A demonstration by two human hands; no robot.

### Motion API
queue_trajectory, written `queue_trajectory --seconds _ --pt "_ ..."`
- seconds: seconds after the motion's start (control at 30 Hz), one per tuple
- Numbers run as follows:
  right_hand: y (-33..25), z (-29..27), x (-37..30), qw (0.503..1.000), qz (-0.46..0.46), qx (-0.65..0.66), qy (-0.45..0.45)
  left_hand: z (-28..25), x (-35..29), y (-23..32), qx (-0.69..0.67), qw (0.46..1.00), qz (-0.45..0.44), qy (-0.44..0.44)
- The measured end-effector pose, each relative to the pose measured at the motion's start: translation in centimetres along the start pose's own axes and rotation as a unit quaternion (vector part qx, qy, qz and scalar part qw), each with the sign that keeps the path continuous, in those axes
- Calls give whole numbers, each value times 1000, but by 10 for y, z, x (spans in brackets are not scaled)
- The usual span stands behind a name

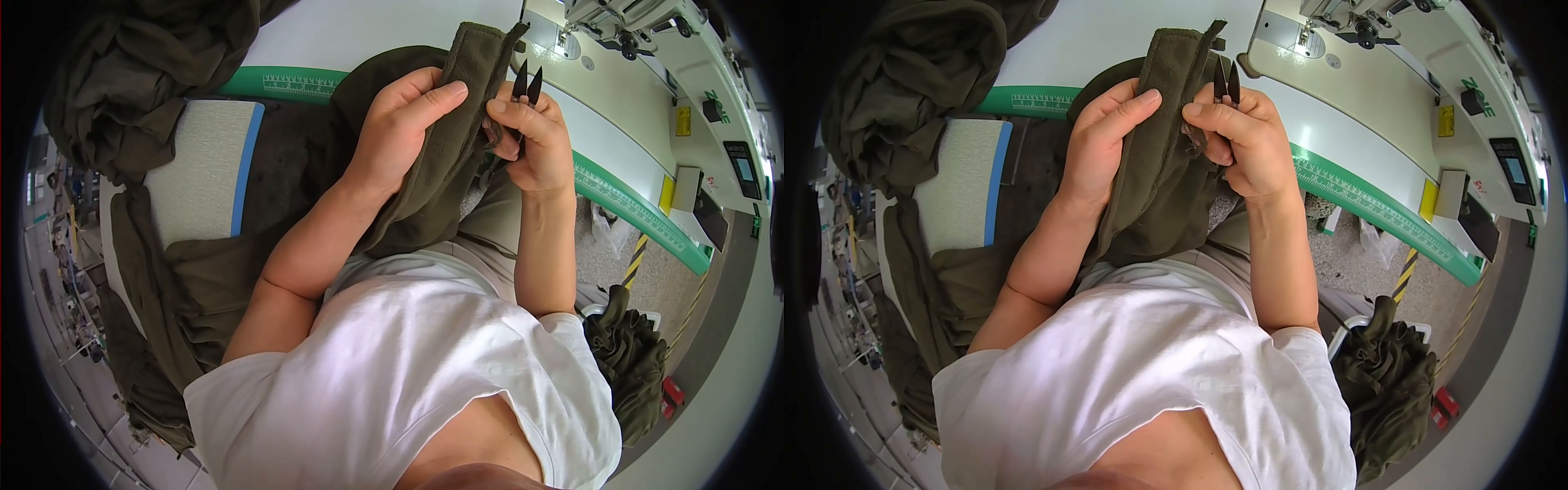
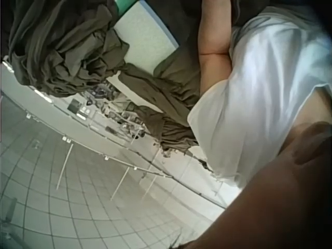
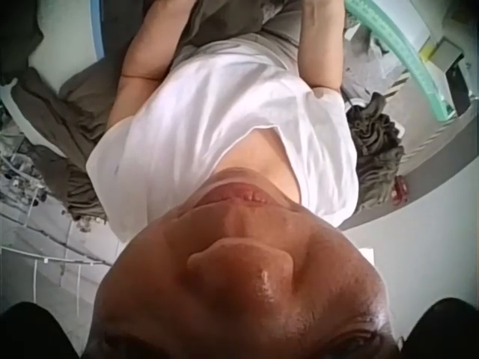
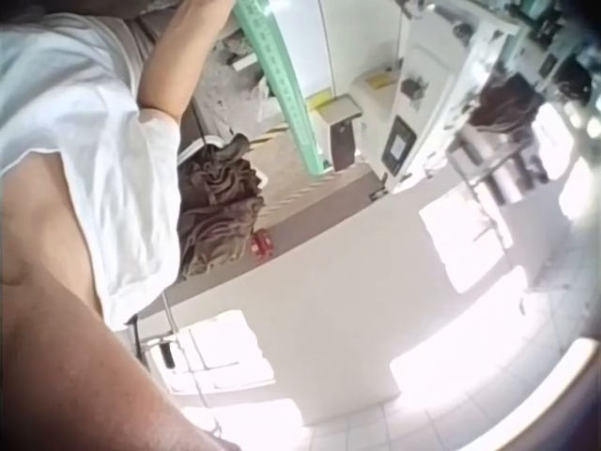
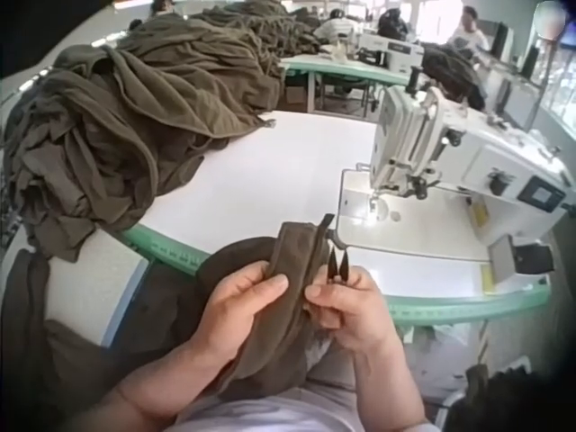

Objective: Trimming excess threads from green garments using thread snips in a factory setting.

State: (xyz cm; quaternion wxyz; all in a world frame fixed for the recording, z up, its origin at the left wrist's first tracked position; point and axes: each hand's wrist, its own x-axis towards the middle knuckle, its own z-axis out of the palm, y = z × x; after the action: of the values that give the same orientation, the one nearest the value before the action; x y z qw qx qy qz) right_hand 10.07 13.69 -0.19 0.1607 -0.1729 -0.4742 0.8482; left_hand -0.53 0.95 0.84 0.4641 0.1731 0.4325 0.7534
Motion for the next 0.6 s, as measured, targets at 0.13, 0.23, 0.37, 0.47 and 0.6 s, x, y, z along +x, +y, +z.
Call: queue_trajectory --seconds 0.13,0.23,0.37,0.47,0.6 --pt "-1 3 0 999 27 45 12 2 0 0 -23 1000 -9 -5" --pt "2 2 0 997 38 64 18 3 -1 0 -23 1000 -11 -11" --pt "7 -3 0 995 42 89 3 6 0 -4 1 1000 24 -17" --pt "7 1 -1 992 54 109 18 11 1 -11 111 971 210 14" --pt "8 6 -4 987 75 139 23 -3 1 -8 475 818 325 0"
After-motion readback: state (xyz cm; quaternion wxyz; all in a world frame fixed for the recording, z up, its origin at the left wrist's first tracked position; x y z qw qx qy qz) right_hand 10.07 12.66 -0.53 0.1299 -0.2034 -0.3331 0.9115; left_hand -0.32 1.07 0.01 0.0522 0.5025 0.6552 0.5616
